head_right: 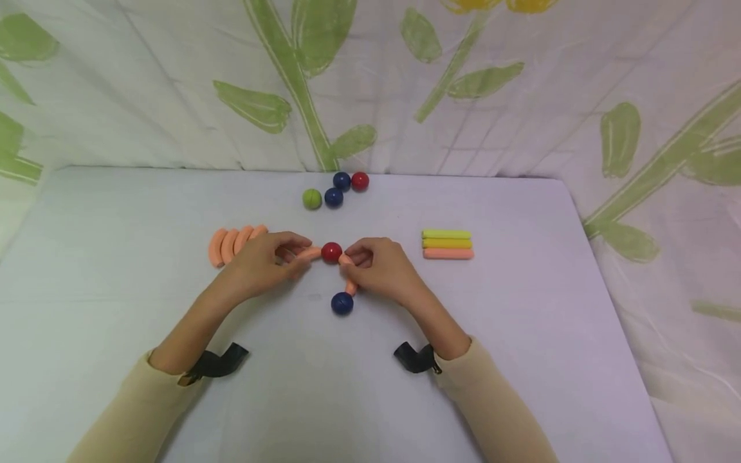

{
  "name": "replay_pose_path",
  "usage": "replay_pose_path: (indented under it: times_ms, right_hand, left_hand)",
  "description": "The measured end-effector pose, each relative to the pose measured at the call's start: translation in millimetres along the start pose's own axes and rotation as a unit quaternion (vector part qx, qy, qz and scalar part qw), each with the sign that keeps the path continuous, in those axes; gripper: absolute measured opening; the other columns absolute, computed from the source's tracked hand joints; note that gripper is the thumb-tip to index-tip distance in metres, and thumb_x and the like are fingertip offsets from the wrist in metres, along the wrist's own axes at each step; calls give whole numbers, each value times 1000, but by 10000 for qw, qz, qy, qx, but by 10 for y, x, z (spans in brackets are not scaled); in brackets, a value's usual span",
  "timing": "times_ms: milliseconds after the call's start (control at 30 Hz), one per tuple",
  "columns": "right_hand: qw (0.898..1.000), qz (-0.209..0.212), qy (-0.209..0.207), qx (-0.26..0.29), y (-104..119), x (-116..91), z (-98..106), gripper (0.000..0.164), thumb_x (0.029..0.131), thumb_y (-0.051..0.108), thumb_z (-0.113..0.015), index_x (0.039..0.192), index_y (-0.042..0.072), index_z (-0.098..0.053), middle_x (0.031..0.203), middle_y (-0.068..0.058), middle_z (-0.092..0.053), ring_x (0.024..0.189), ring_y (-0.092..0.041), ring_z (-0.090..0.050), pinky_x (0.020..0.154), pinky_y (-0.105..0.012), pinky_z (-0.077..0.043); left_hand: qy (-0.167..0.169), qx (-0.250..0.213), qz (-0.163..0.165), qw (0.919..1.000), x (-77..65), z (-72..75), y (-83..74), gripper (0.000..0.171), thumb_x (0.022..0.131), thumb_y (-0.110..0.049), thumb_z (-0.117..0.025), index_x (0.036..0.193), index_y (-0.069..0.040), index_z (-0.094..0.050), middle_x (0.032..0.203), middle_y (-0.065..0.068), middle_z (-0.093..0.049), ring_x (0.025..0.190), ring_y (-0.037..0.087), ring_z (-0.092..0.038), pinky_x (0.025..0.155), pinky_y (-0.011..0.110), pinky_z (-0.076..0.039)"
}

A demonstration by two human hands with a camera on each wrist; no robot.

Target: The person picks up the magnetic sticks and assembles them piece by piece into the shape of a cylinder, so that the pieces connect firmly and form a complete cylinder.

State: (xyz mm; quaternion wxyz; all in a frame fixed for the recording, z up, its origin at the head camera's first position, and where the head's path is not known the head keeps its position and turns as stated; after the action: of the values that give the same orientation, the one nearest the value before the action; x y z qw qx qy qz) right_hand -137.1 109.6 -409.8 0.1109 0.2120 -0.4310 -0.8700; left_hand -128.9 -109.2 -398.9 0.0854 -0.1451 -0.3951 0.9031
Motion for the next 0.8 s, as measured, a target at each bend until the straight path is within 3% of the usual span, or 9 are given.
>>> replay_pose_path:
  times_ms: [300,433,567,800]
  right_hand:
    - [9990,132,-171,-395,27,-7,21,21,97,30,-74,110,13,-76,96,-5,-74,86,-20,-66,76,-31,-54]
    - [9954,751,-345,-474,63,-3,17,32,97,25,-77,126,12,-71,115,-6,-72,105,-23,-67,86,-36,-58]
    - [9871,1557,-158,-349,86,5,-36,40,99,15,-75,138,10,-67,134,-8,-70,118,-24,-67,96,-42,-61]
    - [9809,1876,-45,-503,89,20,-71,32,100,12,-73,132,11,-72,127,-4,-75,109,-17,-69,98,-37,-60]
  left_hand:
    - [81,197,59,9998,11,-39,4,32,101,-19,-71,132,-14,-75,127,8,-76,108,25,-71,91,43,-56]
    - [-1,253,-105,9996,24,-60,-21,32,101,-18,-71,132,-15,-75,131,8,-75,108,25,-71,92,45,-57]
    - [-151,195,-345,9991,35,-88,-44,31,102,-20,-71,131,-13,-75,128,7,-76,106,25,-72,92,45,-58]
    - [-364,19,-516,9980,27,-104,-100,38,99,-35,-75,127,-9,-76,121,7,-80,105,23,-76,92,45,-60]
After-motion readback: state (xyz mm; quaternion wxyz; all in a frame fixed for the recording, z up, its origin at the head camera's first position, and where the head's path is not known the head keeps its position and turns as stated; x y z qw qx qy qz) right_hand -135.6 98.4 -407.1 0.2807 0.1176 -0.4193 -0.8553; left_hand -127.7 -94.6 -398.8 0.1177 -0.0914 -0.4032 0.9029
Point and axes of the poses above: each hand's wrist, its own x-axis towards the middle knuckle, its own z-axis out of the back of the hand, y = z × x, the point moved 5 cm from there along x, towards the middle knuckle
